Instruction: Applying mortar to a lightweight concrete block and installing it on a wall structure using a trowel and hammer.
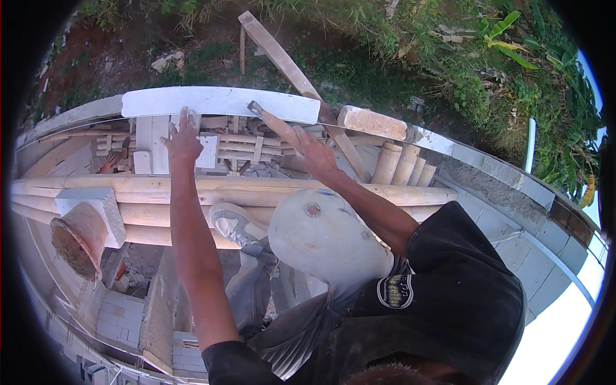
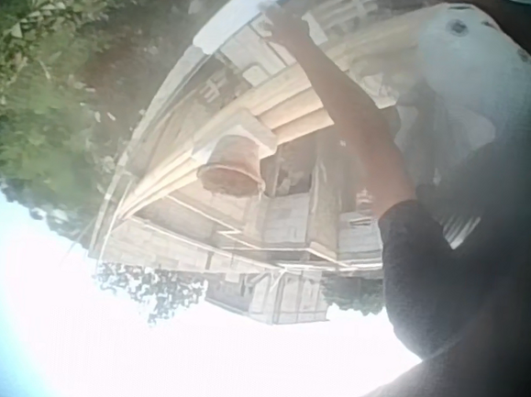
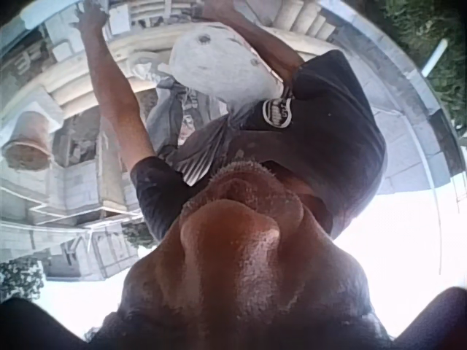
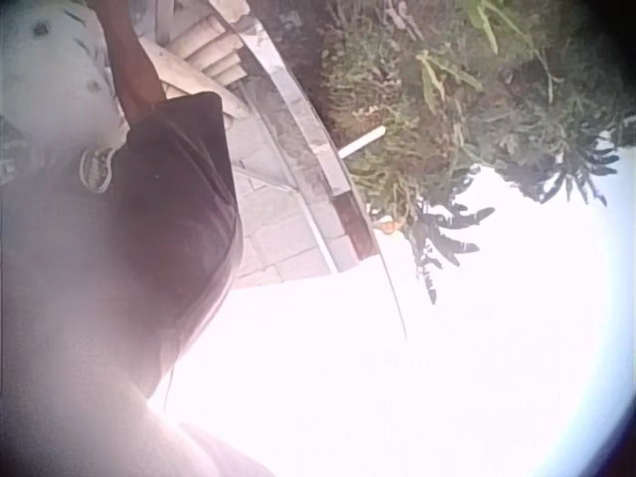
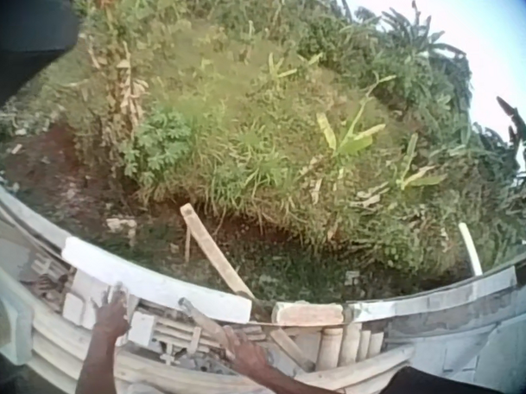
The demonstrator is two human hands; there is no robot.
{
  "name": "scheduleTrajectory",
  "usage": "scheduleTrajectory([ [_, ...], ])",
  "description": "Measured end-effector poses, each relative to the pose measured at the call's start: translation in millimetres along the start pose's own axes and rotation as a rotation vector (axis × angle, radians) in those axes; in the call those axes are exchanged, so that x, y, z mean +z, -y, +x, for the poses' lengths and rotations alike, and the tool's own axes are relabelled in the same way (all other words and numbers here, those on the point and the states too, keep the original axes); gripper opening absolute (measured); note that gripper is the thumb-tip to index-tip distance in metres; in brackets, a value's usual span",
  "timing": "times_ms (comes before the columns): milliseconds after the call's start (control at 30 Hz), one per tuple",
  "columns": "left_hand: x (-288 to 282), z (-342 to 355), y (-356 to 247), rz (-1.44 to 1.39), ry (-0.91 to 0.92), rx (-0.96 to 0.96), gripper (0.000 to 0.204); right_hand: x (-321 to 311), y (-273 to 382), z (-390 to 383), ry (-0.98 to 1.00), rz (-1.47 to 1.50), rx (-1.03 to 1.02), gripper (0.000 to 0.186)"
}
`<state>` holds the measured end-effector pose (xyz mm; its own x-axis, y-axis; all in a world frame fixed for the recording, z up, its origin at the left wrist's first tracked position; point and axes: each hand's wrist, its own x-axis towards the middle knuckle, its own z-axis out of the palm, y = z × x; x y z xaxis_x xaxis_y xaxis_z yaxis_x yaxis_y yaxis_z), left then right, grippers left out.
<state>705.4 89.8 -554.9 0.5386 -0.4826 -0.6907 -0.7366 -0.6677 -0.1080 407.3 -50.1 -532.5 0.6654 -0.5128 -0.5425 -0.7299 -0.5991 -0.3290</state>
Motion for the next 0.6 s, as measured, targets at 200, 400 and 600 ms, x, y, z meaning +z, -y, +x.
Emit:
scheduleTrajectory([
  [200,10.2,-6.7,-3.2,-0.013,-0.154,-0.038,0.064,-1.0,3.0,2.1,0.003,-0.023,0.003,0.072],
  [400,32.9,-11.5,-28.6,0.055,-0.423,0.045,0.056,-0.6,-0.5,3.2,-0.009,0.031,-0.005,0.065],
  [600,34.3,-17.0,-37.4,-0.029,-0.349,-0.008,0.065,-16.1,6.9,2.0,-0.005,0.014,-0.015,0.068],
])
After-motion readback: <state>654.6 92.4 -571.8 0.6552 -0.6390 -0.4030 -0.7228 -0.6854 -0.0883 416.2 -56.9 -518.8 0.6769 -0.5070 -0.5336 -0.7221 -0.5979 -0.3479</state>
